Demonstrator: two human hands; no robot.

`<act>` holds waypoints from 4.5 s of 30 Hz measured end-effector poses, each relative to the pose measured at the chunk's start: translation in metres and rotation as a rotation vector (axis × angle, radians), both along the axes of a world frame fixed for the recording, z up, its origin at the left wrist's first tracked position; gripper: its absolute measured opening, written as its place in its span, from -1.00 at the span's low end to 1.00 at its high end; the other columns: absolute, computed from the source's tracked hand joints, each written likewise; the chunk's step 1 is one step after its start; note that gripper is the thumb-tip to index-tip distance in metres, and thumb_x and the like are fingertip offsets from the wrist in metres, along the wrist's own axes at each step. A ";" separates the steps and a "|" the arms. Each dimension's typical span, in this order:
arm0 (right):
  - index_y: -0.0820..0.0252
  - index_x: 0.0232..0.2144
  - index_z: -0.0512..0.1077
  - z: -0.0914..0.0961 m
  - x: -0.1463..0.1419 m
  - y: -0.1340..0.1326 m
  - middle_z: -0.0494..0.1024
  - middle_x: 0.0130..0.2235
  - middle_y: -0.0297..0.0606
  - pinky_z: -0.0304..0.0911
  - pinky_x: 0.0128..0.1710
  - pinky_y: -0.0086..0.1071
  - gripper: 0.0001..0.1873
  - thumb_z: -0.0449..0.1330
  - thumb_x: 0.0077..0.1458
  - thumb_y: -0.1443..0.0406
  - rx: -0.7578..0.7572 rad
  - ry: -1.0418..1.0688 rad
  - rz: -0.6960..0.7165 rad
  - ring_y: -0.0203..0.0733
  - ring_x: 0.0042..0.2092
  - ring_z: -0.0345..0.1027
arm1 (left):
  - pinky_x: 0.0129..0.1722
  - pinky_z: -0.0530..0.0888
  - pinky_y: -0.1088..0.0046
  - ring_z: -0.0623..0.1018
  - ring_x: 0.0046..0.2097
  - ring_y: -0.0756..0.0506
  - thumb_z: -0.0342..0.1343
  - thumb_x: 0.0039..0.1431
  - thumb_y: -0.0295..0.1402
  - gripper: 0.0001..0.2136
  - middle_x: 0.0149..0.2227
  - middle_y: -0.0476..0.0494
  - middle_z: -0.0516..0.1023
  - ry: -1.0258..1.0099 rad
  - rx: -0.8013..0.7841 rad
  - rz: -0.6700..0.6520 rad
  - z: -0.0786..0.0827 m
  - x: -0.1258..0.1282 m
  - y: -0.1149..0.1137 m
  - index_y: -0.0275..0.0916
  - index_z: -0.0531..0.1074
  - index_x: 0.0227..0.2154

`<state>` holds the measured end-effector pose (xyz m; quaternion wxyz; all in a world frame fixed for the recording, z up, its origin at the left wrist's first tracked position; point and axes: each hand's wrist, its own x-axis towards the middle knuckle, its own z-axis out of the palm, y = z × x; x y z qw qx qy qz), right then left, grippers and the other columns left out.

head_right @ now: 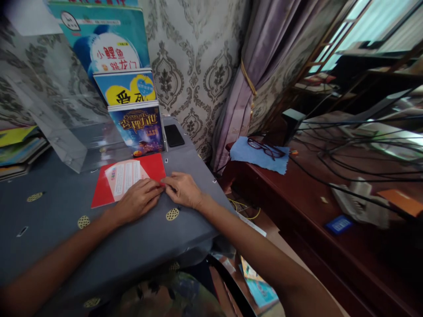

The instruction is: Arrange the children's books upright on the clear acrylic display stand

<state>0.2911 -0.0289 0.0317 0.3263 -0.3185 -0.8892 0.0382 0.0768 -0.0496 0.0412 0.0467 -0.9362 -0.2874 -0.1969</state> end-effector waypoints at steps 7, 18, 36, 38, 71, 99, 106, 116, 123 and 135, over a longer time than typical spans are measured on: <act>0.21 -0.20 0.50 0.000 0.006 -0.010 0.53 -0.45 -0.25 0.23 -0.26 -0.34 -0.74 0.01 0.23 0.43 0.014 -0.118 0.011 -0.16 -0.36 0.32 | -0.01 0.49 0.16 0.52 0.00 -0.16 -0.10 0.40 -0.39 -0.70 -0.03 -0.25 0.56 0.023 0.023 -0.029 0.000 -0.013 -0.004 -0.27 0.43 0.06; 0.20 -0.27 0.47 0.001 0.005 -0.011 0.52 -0.45 -0.23 0.22 -0.26 -0.33 -0.72 -0.04 0.26 0.43 0.045 -0.173 0.016 -0.15 -0.36 0.29 | 0.00 0.48 0.19 0.52 0.04 -0.16 -0.08 0.39 -0.39 -0.71 -0.01 -0.25 0.57 0.060 0.075 0.050 0.000 -0.036 -0.019 -0.28 0.43 0.05; 0.18 -0.25 0.48 0.006 0.002 -0.028 0.58 -0.36 -0.17 0.26 -0.24 -0.31 -0.75 0.00 0.31 0.33 0.056 -0.225 -0.070 -0.13 -0.28 0.37 | 0.14 0.38 0.14 0.45 0.12 -0.21 -0.17 0.38 -0.19 -0.62 0.12 -0.23 0.49 0.027 -0.141 0.546 -0.007 -0.143 0.060 -0.20 0.42 0.07; 0.19 -0.24 0.49 0.006 0.002 -0.029 0.58 -0.36 -0.16 0.27 -0.24 -0.30 -0.74 -0.01 0.31 0.32 0.063 -0.230 -0.082 -0.13 -0.27 0.38 | 0.15 0.36 0.14 0.44 0.13 -0.22 -0.19 0.38 -0.19 -0.60 0.13 -0.25 0.48 0.034 -0.140 0.550 -0.008 -0.144 0.060 -0.23 0.41 0.08; 0.24 0.07 0.41 0.016 -0.031 0.026 0.59 -0.01 -0.03 0.18 0.02 -0.14 -0.65 0.06 0.27 0.35 -0.154 -0.286 -0.207 0.01 0.06 0.37 | -0.50 0.29 0.41 0.49 -0.50 -0.10 0.02 0.27 -0.11 -0.63 -0.53 -0.12 0.54 0.275 -0.330 0.564 0.042 -0.091 -0.050 -0.18 0.49 -0.56; 0.19 0.37 -0.04 -0.005 -0.028 0.033 0.51 0.15 -0.06 0.18 0.17 0.08 -0.32 0.00 0.25 0.32 -0.301 -0.066 -0.131 0.07 0.21 0.27 | -0.08 0.32 0.23 0.36 -0.03 -0.22 -0.22 0.35 -0.50 -0.69 -0.09 -0.29 0.38 0.249 -0.102 0.535 0.012 0.004 0.031 -0.35 0.42 -0.06; 0.29 0.34 0.03 -0.003 -0.028 0.034 0.49 0.16 -0.03 0.17 0.18 0.02 -0.37 0.01 0.25 0.32 -0.304 -0.133 -0.163 0.05 0.23 0.25 | -0.12 0.29 0.22 0.37 -0.05 -0.24 -0.22 0.36 -0.49 -0.68 -0.11 -0.30 0.42 0.311 -0.102 0.612 0.018 -0.026 0.021 -0.36 0.44 -0.06; 0.27 0.31 0.09 -0.003 -0.028 0.034 0.49 0.16 -0.03 0.19 0.15 0.03 -0.42 -0.02 0.26 0.31 -0.298 -0.136 -0.149 0.08 0.22 0.26 | -0.08 0.33 0.17 0.42 -0.02 -0.25 -0.14 0.37 -0.36 -0.68 -0.05 -0.30 0.47 0.154 -0.119 0.731 0.011 -0.087 -0.005 -0.27 0.46 0.02; 0.22 0.29 0.15 -0.003 -0.028 0.034 0.47 0.18 -0.04 0.18 0.15 0.11 -0.45 -0.03 0.26 0.30 -0.305 -0.125 -0.137 0.13 0.21 0.26 | -0.05 0.38 0.22 0.45 0.02 -0.21 -0.12 0.37 -0.22 -0.63 0.02 -0.24 0.47 -0.009 -0.215 0.695 0.001 -0.106 -0.001 -0.20 0.43 0.10; 0.24 0.24 0.24 0.002 -0.030 0.031 0.49 0.16 -0.06 0.21 0.15 0.06 -0.49 0.02 0.25 0.34 -0.335 -0.111 -0.131 0.09 0.19 0.29 | 0.01 0.36 0.20 0.44 0.10 -0.23 -0.14 0.38 -0.21 -0.62 0.12 -0.27 0.45 -0.006 -0.239 0.661 0.001 -0.109 -0.002 -0.22 0.40 0.11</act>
